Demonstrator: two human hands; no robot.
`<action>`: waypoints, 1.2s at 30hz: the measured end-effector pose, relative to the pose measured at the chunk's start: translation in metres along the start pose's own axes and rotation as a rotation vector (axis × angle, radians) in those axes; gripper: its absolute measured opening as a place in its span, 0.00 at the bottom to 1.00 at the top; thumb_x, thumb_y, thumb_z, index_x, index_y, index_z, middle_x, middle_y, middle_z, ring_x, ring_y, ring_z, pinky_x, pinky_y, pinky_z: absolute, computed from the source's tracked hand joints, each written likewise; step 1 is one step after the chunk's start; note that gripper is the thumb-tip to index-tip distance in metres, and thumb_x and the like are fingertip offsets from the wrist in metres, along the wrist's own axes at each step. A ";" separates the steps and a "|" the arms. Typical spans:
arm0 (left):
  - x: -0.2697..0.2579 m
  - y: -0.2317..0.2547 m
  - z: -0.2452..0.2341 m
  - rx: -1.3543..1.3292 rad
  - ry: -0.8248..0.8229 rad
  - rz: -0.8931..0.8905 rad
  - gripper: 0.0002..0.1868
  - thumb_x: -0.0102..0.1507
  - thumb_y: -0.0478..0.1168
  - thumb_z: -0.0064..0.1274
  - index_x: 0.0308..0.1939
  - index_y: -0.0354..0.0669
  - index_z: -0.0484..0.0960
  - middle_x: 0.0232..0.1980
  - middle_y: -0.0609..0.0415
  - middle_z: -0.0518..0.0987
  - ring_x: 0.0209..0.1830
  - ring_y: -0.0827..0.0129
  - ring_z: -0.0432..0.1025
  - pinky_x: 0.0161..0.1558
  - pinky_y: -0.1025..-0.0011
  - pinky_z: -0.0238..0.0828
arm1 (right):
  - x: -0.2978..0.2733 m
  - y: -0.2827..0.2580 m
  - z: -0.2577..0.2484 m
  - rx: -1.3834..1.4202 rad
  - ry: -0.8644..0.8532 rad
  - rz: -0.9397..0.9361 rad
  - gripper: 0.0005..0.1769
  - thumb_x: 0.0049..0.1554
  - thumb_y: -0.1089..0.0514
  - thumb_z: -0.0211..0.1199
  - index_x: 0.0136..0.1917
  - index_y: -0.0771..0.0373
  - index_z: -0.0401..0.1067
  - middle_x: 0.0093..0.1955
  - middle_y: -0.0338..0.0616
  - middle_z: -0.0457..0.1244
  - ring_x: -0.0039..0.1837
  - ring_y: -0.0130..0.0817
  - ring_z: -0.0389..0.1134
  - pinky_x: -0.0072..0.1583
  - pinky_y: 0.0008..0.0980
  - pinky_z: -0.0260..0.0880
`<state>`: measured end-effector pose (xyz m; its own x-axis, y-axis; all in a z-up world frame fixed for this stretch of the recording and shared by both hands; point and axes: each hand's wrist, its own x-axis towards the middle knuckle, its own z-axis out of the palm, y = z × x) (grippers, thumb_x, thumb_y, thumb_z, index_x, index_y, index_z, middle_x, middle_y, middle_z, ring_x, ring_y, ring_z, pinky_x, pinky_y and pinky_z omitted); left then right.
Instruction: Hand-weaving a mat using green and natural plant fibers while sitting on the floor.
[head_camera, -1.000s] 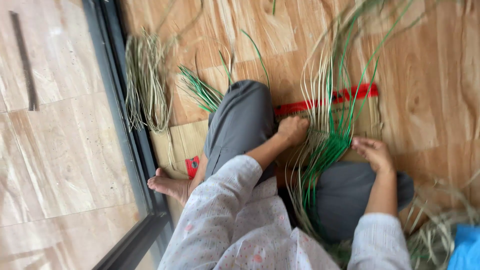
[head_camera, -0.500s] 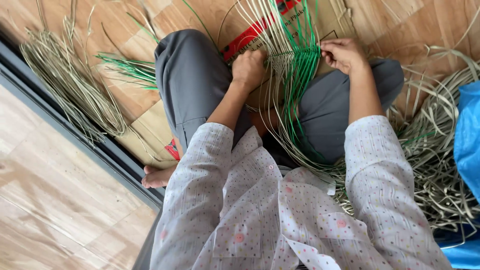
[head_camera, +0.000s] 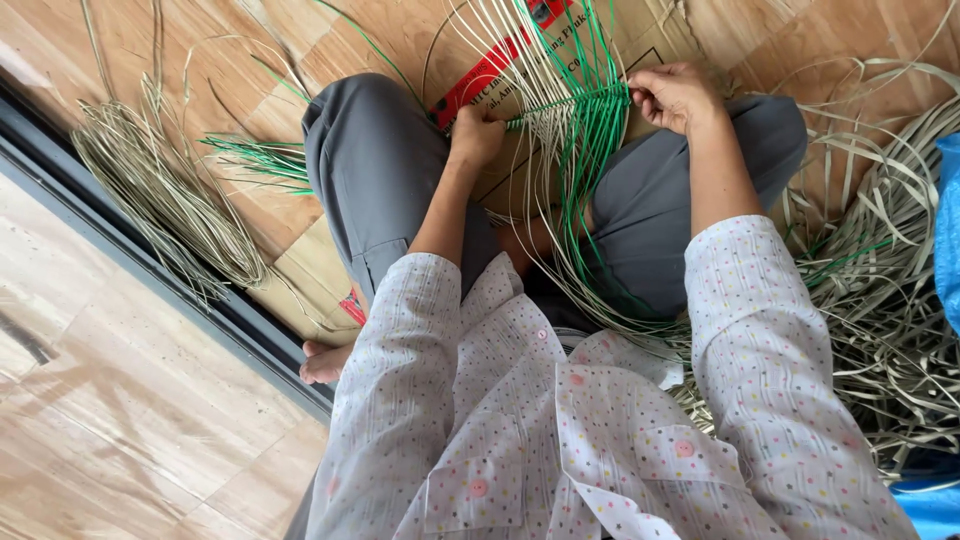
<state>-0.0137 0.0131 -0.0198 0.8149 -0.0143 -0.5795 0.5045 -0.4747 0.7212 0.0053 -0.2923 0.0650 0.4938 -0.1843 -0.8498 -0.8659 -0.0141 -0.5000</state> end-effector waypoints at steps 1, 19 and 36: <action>-0.001 0.000 -0.001 -0.003 0.011 0.022 0.05 0.52 0.35 0.49 0.23 0.44 0.80 0.27 0.57 0.78 0.32 0.69 0.72 0.31 0.64 0.66 | 0.001 0.000 -0.001 0.002 -0.002 0.003 0.05 0.60 0.59 0.65 0.41 0.53 0.77 0.32 0.29 0.63 0.35 0.12 0.63 0.34 0.08 0.63; -0.013 -0.002 0.003 -0.115 0.037 -0.152 0.13 0.59 0.43 0.56 0.45 0.49 0.89 0.48 0.45 0.84 0.55 0.53 0.77 0.54 0.56 0.75 | 0.044 0.034 -0.006 0.050 -0.004 -0.135 0.12 0.51 0.61 0.66 0.50 0.60 0.78 0.36 0.37 0.65 0.38 0.18 0.70 0.40 0.13 0.77; 0.013 -0.025 0.021 -0.179 0.031 -0.135 0.14 0.59 0.41 0.57 0.48 0.46 0.88 0.54 0.43 0.83 0.60 0.51 0.75 0.59 0.56 0.74 | 0.040 0.035 0.000 0.079 0.016 -0.166 0.11 0.51 0.60 0.70 0.44 0.61 0.70 0.39 0.35 0.58 0.38 0.19 0.66 0.38 0.16 0.72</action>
<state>-0.0213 0.0060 -0.0535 0.7437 0.0665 -0.6652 0.6497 -0.3065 0.6956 -0.0047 -0.3004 0.0134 0.6273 -0.2017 -0.7522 -0.7634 0.0319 -0.6451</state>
